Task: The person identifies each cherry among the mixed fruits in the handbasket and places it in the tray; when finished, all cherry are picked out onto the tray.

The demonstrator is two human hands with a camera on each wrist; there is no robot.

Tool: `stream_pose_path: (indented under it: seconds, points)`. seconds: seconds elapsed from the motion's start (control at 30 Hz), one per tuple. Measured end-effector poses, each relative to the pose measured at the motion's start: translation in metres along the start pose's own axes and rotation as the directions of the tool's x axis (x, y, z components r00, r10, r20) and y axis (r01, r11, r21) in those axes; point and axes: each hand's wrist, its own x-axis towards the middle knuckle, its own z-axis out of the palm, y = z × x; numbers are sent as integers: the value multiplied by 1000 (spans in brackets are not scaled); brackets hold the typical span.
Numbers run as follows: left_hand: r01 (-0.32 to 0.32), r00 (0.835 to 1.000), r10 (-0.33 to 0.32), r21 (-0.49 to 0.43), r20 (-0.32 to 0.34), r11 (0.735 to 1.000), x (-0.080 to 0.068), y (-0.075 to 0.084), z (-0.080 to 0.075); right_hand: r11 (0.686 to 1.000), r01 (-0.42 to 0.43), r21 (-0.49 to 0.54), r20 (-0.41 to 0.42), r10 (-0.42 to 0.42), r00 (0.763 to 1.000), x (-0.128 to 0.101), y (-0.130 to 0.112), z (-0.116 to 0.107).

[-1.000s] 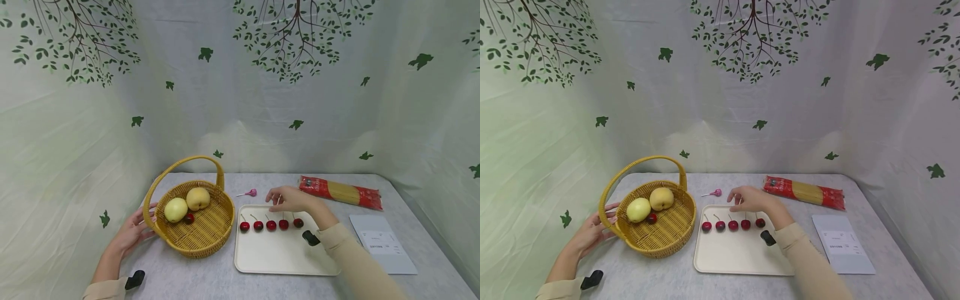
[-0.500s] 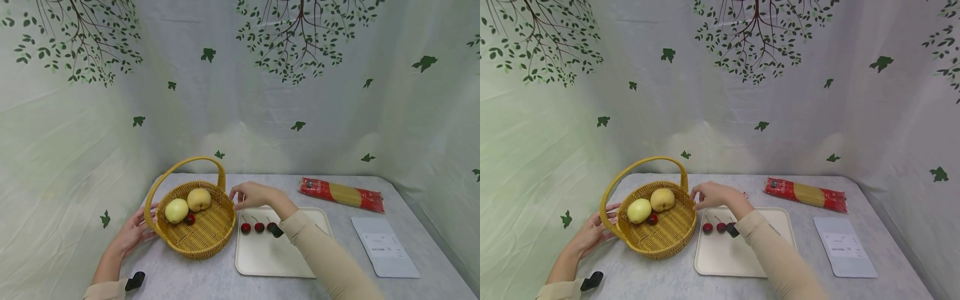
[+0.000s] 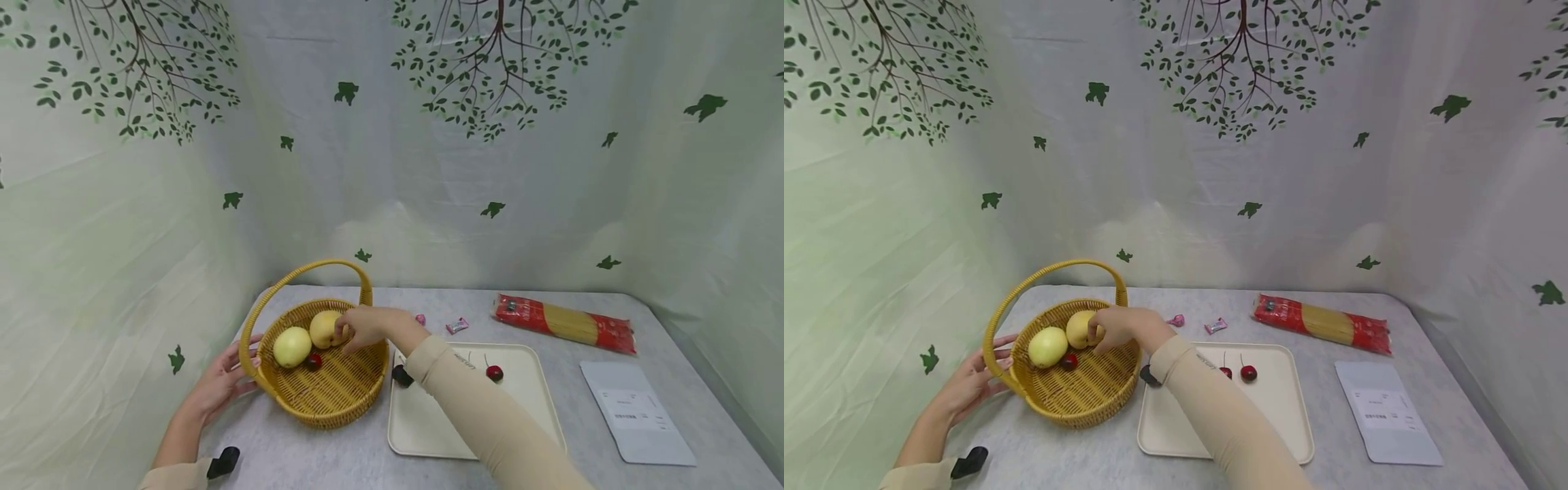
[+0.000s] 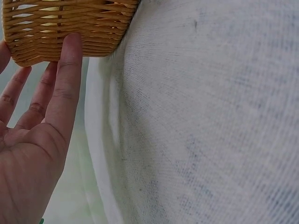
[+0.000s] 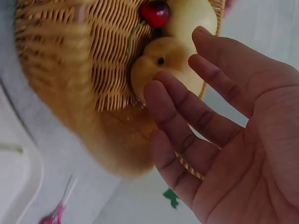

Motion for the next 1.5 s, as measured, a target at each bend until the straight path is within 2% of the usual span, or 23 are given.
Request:
stream_pose_path:
  seconds: [0.33, 0.53, 0.7, 1.03, 1.27, 1.5]
  points:
    - [-3, 1000, 3, -1, 3, 1000, -3, -2, -2, 998, 4, -62, 84, 1, 996, 33, -30, 20]
    - [0, 1000, 0, 2, -9, 1000, -4, 0, -1, 996, -70, -55, 142, 77, 987, 41, -44, 27]
    - [-4, 1000, 4, -1, -8, 1000, -4, 1, 1, 990, -144, -8, 174, 143, 974, 43, -48, 29]
    - [-1, 1000, 1, 4, 1, 1000, -2, 2, 2, 990, -142, -7, 188, 141, 972, 44, -49, 30]
    - [9, 1000, -9, 2, -5, 1000, -4, -7, 4, 991, -123, -56, 172, 130, 976, 41, -47, 36]
    - [19, 999, -19, 3, -33, 1000, -1, -2, 5, 985, -170, -19, 176, 171, 970, 39, -45, 33]
